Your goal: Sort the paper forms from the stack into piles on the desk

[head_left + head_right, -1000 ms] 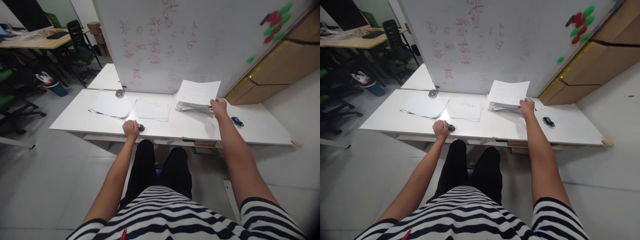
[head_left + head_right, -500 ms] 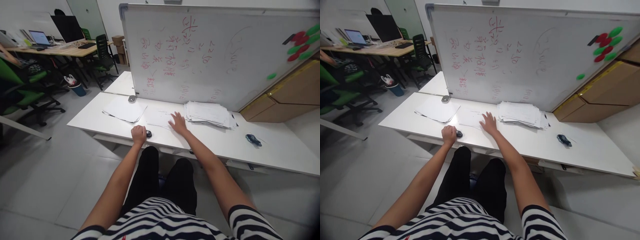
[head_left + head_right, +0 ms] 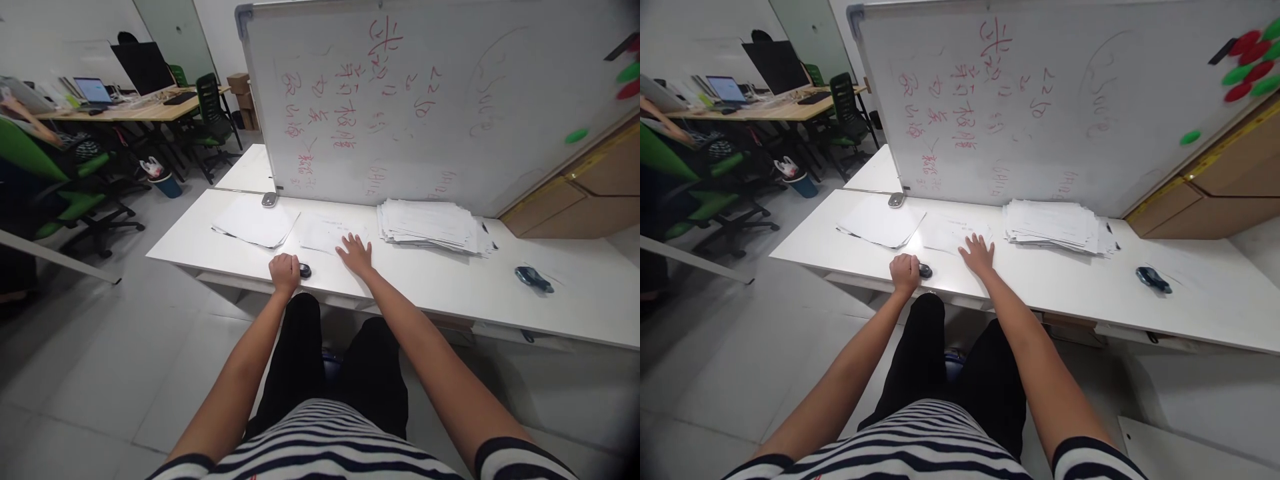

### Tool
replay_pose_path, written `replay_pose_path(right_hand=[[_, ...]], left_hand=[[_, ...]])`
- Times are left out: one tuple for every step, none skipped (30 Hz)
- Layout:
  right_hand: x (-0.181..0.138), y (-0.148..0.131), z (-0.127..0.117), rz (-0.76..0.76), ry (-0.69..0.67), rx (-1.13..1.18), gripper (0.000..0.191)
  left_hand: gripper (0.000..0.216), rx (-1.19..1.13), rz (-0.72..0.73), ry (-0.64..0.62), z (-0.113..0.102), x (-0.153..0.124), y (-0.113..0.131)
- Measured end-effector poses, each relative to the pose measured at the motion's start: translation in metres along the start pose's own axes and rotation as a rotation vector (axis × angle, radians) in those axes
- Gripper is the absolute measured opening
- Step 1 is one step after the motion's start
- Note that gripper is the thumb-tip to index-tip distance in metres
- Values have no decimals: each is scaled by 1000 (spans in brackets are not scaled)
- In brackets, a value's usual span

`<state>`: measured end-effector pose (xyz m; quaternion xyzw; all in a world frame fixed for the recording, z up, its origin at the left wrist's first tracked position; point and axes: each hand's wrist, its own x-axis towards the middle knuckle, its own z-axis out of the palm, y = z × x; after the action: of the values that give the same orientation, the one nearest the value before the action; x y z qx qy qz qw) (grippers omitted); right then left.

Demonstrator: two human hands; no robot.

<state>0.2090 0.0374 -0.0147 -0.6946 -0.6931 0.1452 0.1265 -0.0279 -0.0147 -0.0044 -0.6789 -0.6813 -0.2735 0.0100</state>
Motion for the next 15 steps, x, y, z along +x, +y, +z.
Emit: replay_pose_path(right_hand=[[0,0,0,-1,7,1,56],[0,-1,1,-2,18,3,54],[-1,-1,1,-1,32,4,52],[-1,-1,1,0,46,5,50],[-1,-2,1,2,61,4,48],[-1,-2,1,4,74,2,47],[-2,-3,1,5,87,-1,46],[-2,-4,1,4,98,-4,46],[-3,-5,1,0,110,-6,46],[-4,-6,1,-3,123,-8,45],[-5,-6,1,-6,139,-9,45],[-6,-7,2,-11,156,-8,45],[-6,-7,2,-15,175,-7,44],[-7,-7,3,-19,194,-4,44],[-8,-7,4,-22,215,1,43]], left_hand=[[39,7,-1,1,0,0,0],[39,11,-2,3,1,0,0],[39,11,0,5,1,0,-1],[38,8,4,7,2,0,-1],[38,6,9,10,3,0,-1],[38,4,12,15,3,0,-2],[38,4,15,21,4,0,-2],[37,4,17,29,4,0,-2],[37,2,21,39,5,0,-3],[37,-2,26,51,5,0,-3],[37,-6,33,64,6,-1,-4],[38,-11,40,77,6,-1,-4],[38,-14,46,85,6,0,-4],[38,-15,49,90,6,0,-4],[38,-14,48,91,6,0,-4]])
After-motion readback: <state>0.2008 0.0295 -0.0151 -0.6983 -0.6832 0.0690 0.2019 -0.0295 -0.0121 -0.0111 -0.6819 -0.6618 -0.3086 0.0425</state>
